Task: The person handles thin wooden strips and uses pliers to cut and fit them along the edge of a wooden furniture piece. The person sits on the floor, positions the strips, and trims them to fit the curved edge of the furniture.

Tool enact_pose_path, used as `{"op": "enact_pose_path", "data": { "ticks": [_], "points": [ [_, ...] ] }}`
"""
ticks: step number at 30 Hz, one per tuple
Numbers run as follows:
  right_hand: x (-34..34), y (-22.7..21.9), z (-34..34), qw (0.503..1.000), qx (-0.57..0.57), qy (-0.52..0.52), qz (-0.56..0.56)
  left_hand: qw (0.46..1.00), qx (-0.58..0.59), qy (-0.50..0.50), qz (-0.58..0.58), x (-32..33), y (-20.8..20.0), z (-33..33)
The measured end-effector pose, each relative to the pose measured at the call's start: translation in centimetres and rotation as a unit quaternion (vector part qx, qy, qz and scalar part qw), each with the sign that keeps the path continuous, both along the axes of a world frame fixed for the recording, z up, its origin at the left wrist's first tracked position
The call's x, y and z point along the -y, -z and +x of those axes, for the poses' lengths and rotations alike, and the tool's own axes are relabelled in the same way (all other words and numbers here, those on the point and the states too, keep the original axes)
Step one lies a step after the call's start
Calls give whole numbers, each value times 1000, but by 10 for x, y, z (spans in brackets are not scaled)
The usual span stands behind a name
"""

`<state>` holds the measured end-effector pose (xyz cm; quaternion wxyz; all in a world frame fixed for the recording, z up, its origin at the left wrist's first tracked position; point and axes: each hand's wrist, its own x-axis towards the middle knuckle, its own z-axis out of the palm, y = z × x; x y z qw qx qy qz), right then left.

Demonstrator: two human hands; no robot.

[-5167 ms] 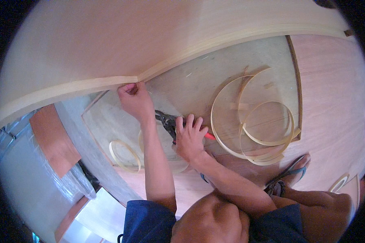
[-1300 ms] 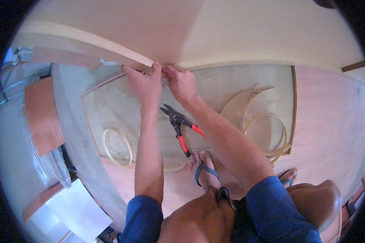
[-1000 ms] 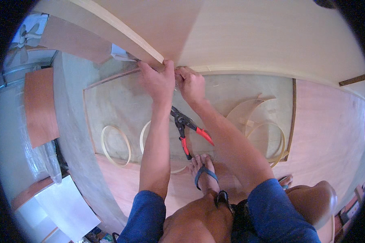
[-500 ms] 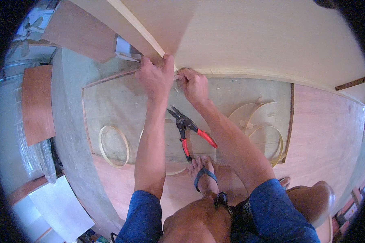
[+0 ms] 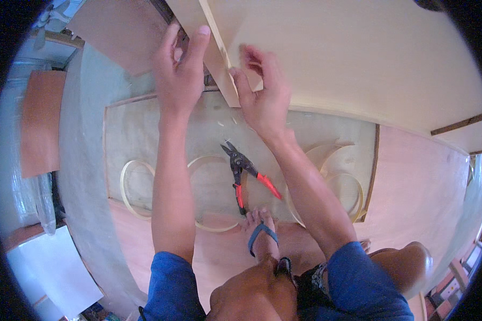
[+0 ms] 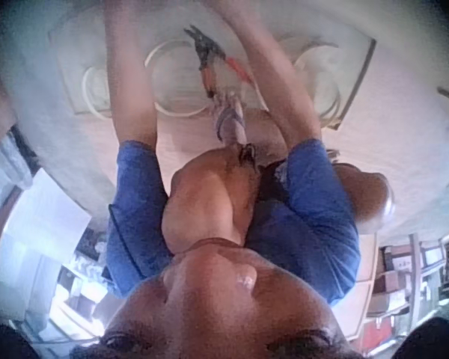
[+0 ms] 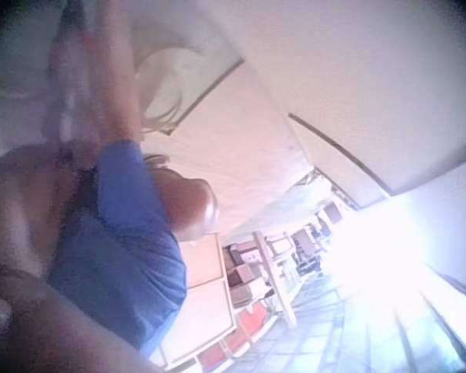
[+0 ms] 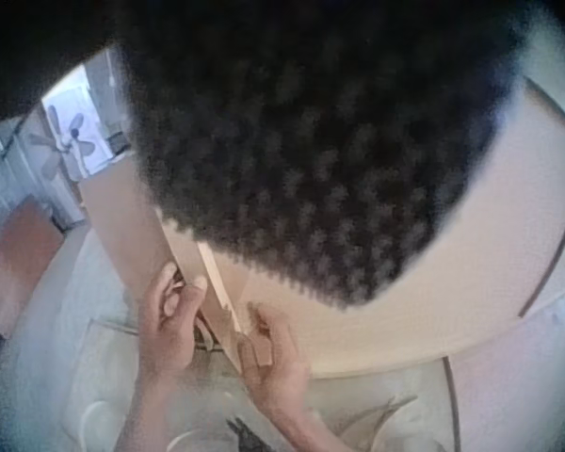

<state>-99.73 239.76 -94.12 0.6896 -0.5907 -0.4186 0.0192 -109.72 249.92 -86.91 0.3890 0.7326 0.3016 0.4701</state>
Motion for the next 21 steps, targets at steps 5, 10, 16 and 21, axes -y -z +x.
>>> {"op": "enact_pose_path", "data": {
  "ticks": [5, 10, 16, 21],
  "points": [
    [-28, -29, -3, 996, 84, 9, 9, 998, 45, -1, -52, -3, -15, 8],
    [-28, -1, -27, 998, -36, 22, -53, 996, -48, -44, -68, -9, -10, -3],
    [-13, 56, -40, 986, 6, 92, -135, 999, -32, 0, -34, -6, -16, -2],
    [-1, 109, -42, 985, -44, 52, -159, 995, -85, 23, -36, 6, -16, -7]
  ]
}}
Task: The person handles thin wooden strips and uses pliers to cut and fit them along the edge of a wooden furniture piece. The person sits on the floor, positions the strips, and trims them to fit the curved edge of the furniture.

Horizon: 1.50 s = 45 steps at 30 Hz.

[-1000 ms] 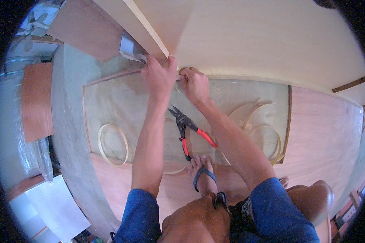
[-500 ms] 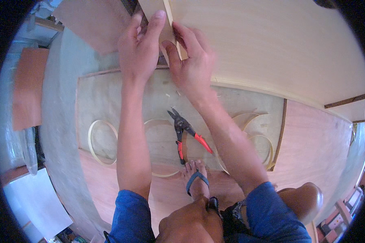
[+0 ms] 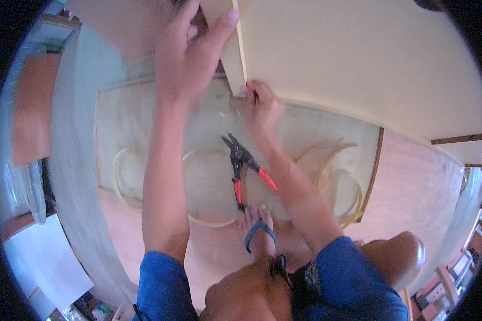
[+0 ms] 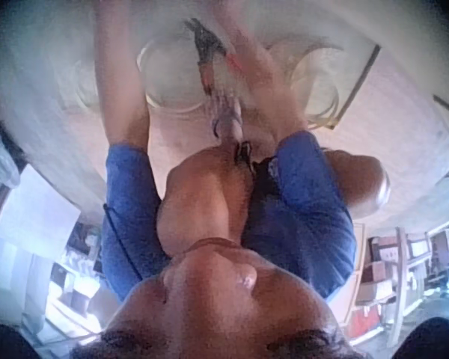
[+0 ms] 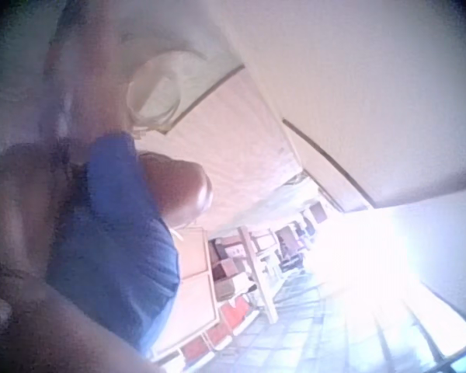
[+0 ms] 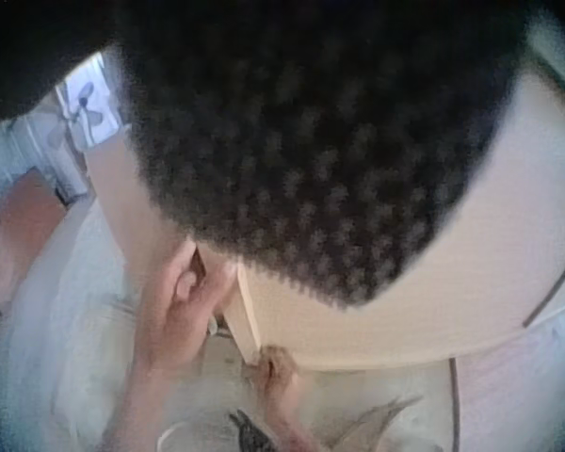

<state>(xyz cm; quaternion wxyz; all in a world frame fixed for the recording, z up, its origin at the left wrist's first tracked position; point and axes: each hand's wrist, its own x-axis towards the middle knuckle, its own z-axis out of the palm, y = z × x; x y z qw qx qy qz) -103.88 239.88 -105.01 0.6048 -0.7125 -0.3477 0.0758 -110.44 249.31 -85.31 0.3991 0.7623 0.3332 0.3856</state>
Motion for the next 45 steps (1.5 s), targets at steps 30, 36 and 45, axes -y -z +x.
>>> {"op": "enact_pose_path", "data": {
  "ticks": [30, 36, 45],
  "points": [
    [8, 18, 27, 968, 205, -126, -72, 974, -176, 57, -132, 2, 174, -31],
    [33, 17, 22, 993, 89, -74, -23, 980, -82, 47, -177, 19, 187, -28],
    [93, 31, -5, 987, -130, -58, -75, 983, -165, 1, -79, 15, 205, -32]
  ]
}}
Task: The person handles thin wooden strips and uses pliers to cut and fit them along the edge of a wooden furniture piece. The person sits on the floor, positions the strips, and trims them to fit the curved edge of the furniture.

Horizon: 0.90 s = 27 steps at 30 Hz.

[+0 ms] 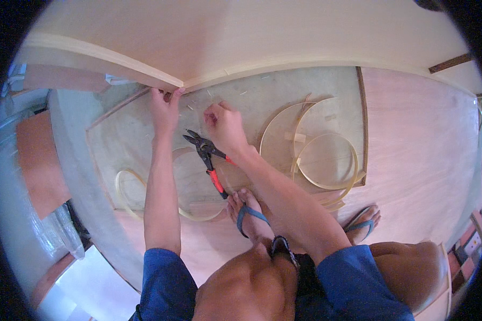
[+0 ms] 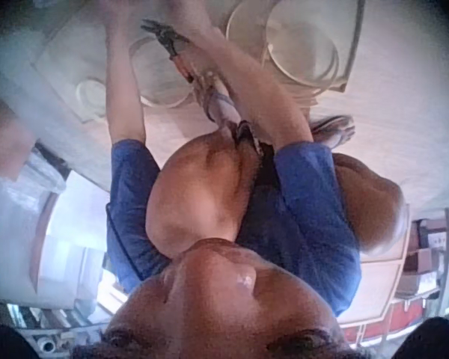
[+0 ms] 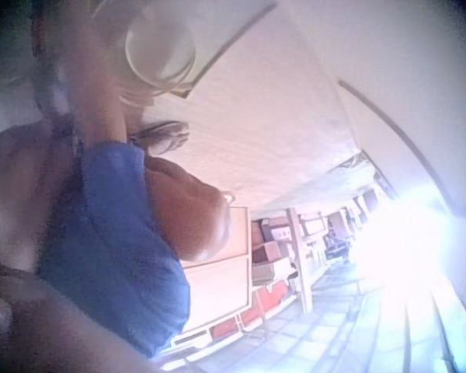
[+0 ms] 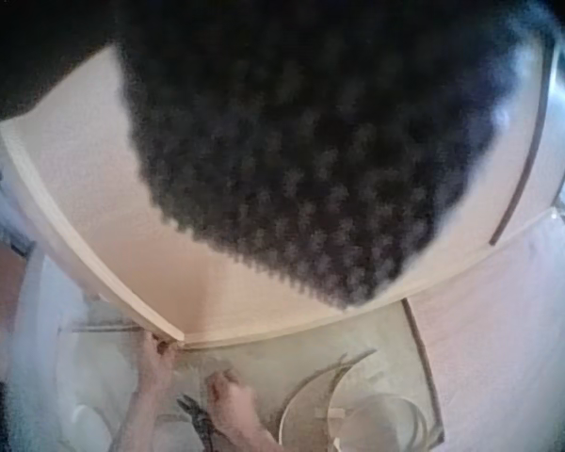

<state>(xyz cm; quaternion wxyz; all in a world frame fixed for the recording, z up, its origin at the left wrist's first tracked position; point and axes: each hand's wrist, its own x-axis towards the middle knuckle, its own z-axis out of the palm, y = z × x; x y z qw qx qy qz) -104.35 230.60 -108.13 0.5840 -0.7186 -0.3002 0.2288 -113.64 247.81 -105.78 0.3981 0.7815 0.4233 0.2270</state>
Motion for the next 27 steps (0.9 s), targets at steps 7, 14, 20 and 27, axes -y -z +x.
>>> {"op": "enact_pose_path", "data": {
  "ticks": [7, 14, 20, 27],
  "points": [
    [-60, -12, 26, 973, -170, 29, -156, 999, 24, 3, 36, 4, 3, 6],
    [-109, -3, 7, 802, -578, 142, -50, 995, 54, -42, -68, 11, -19, 9],
    [-118, -13, 3, 683, -708, 165, 75, 993, 76, -54, -72, 23, -16, 17],
    [-111, -13, 1, 746, -644, 126, 112, 995, 69, -65, -14, 25, -11, 21]
  ]
}}
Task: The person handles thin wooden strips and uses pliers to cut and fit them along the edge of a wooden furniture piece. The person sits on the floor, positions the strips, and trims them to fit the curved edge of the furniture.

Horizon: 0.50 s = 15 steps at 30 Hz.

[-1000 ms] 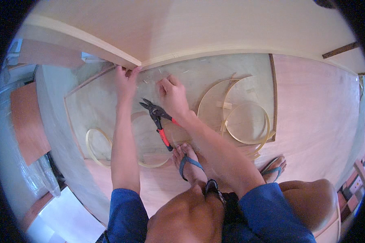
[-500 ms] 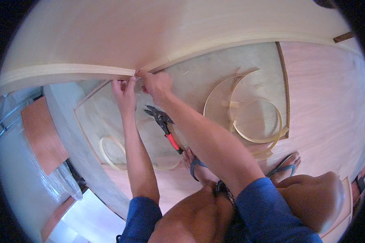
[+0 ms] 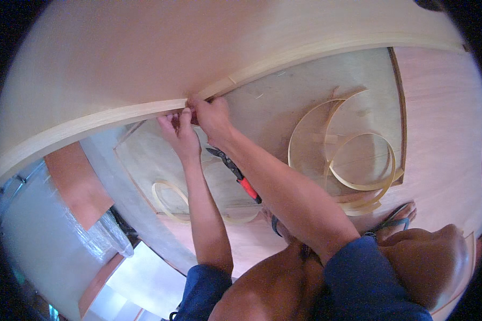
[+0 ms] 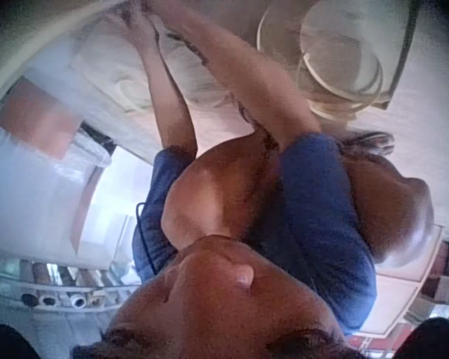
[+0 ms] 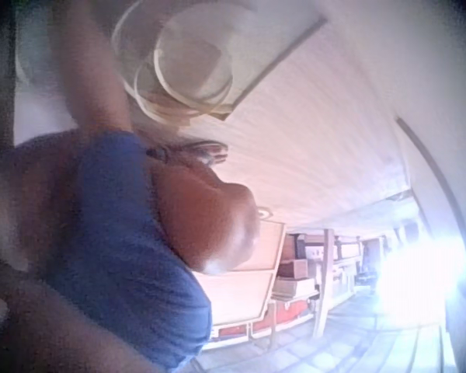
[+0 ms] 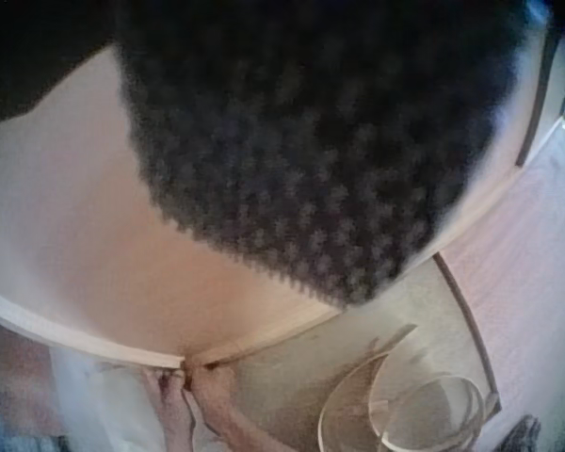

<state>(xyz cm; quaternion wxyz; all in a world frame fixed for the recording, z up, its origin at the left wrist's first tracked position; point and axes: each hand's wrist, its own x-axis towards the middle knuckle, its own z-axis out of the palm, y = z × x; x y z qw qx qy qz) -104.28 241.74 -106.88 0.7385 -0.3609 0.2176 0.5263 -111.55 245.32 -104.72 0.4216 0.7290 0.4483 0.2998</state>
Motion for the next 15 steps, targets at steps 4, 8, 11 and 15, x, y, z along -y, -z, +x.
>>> {"op": "enact_pose_path", "data": {
  "ticks": [4, 8, 11, 15],
  "points": [
    [39, 10, -15, 999, 13, -40, 29, 998, 61, -20, -26, 5, 11, -1],
    [63, 19, -9, 924, 347, -131, -91, 997, 44, 26, -56, -4, 5, -13],
    [62, 22, 7, 910, 384, -121, -97, 997, 22, 55, -53, -8, 2, -16],
    [48, 19, 16, 904, 395, -98, -127, 997, 11, 66, -31, -2, -1, -9]
  ]
}}
